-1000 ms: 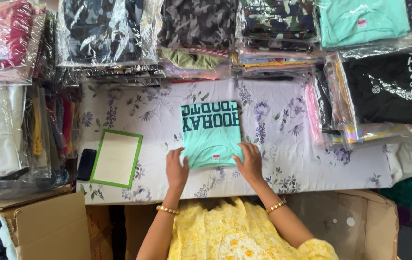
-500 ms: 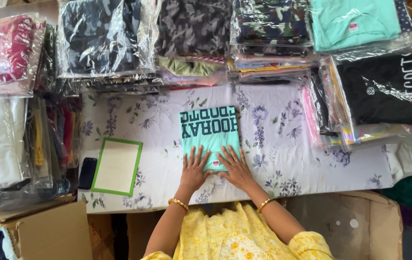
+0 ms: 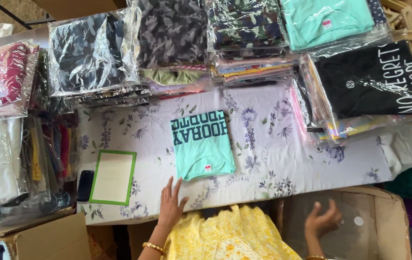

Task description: The person folds a black printed garment and places it aside, then folds a pair of camouflage pants and wraps them in a clear plastic bag. They then fold a teal t-shirt, smooth it flat, and wrap it in plastic as well, adding it to the packed stack.

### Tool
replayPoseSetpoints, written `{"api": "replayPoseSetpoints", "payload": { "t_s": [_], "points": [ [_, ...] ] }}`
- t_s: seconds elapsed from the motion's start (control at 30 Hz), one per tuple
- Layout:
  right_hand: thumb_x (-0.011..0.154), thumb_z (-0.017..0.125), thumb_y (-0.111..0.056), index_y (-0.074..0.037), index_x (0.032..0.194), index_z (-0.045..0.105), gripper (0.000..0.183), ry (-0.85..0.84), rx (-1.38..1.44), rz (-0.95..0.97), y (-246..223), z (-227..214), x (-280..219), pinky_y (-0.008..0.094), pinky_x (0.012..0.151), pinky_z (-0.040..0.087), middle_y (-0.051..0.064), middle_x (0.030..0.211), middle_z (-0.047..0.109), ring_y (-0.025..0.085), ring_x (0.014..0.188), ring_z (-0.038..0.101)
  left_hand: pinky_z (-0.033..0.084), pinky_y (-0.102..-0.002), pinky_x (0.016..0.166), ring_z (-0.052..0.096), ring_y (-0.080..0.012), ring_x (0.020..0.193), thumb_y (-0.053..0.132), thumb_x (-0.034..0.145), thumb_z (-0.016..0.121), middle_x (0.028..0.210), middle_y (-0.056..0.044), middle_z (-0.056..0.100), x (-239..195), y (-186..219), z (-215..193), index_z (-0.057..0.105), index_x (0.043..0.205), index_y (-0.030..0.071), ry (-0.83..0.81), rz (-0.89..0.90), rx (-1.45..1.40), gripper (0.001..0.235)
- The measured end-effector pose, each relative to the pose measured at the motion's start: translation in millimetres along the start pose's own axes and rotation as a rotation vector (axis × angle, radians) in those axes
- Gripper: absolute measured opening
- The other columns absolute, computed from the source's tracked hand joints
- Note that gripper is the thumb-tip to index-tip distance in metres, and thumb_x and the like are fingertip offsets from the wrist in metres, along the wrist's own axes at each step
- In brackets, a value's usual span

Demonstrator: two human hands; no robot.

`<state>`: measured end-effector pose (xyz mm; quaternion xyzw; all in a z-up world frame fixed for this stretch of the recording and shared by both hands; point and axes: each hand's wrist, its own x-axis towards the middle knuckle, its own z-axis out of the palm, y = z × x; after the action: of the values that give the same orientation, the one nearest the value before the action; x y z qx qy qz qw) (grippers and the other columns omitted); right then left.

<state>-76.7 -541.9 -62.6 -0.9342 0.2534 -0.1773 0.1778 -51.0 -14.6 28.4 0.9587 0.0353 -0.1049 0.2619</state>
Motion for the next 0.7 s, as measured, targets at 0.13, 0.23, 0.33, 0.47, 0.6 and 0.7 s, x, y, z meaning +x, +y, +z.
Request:
{"api": "replayPoseSetpoints", "payload": {
  "t_s": [0.13,0.23,0.33,0.47,0.6,0.7],
  "points": [
    [0.08,0.081,-0.052,-0.016,0.164,0.034,0.103,-0.182,-0.233,0.629,104,46,-4,0.068,0.109,0.036,0.018,0.166,0.034,0.041,0.152,0.032,0.031,-0.051,0.117,0.04,-0.0421,0.135,0.039,0.093,0.065,0.163,-0.019,0.026,16,23,-14,0.029,0.157,0.023,0.055,0.024,-0.038,0.075],
    [0.065,0.086,-0.06,-0.026,0.165,0.009,0.131,-0.588,-0.295,0.788,101,53,-10,0.077,0.111,0.022,0.012,0.172,0.006,0.04,0.157,0.008,0.026,-0.056,0.118,0.036,-0.0439,0.14,0.038,0.094,0.066,0.159,-0.02,0.029,21,45,-24,0.029,0.158,0.021,0.109,0.115,0.026,0.075],
    [0.067,0.086,-0.056,-0.026,0.169,0.001,0.136,-0.693,-0.275,0.81,184,135,-68,0.069,0.12,0.02,0.025,0.171,0.003,0.053,0.154,0.007,0.026,-0.055,0.119,0.038,-0.0422,0.138,0.038,0.093,0.065,0.158,-0.019,0.03,17,59,-28,0.029,0.158,0.021,0.078,0.084,0.051,0.076],
    [0.073,0.083,-0.042,-0.028,0.167,-0.001,0.127,-0.754,-0.305,0.811,154,159,-92,0.066,0.117,0.021,0.029,0.167,-0.001,0.059,0.147,0.009,0.026,-0.055,0.117,0.036,-0.0429,0.138,0.039,0.092,0.066,0.157,-0.021,0.029,4,63,-29,0.029,0.157,0.021,0.028,0.099,0.139,0.077],
    [0.101,0.046,-0.048,-0.019,0.161,0.017,0.073,-0.637,-0.18,1.028,107,128,-81,0.066,0.109,0.037,0.032,0.16,0.024,0.06,0.138,0.035,0.026,-0.055,0.116,0.042,-0.0364,0.137,0.039,0.091,0.067,0.155,-0.019,0.031,-3,64,-32,0.03,0.156,0.021,-0.014,0.102,0.201,0.077],
    [0.101,0.048,-0.042,-0.019,0.16,0.028,0.066,-0.765,-0.267,0.835,89,106,-61,0.064,0.107,0.045,0.032,0.156,0.04,0.057,0.133,0.051,0.031,-0.052,0.114,0.046,-0.0336,0.131,0.037,0.09,0.068,0.155,-0.018,0.032,-2,67,-38,0.031,0.156,0.021,-0.01,0.056,0.163,0.077]
  ]
}}
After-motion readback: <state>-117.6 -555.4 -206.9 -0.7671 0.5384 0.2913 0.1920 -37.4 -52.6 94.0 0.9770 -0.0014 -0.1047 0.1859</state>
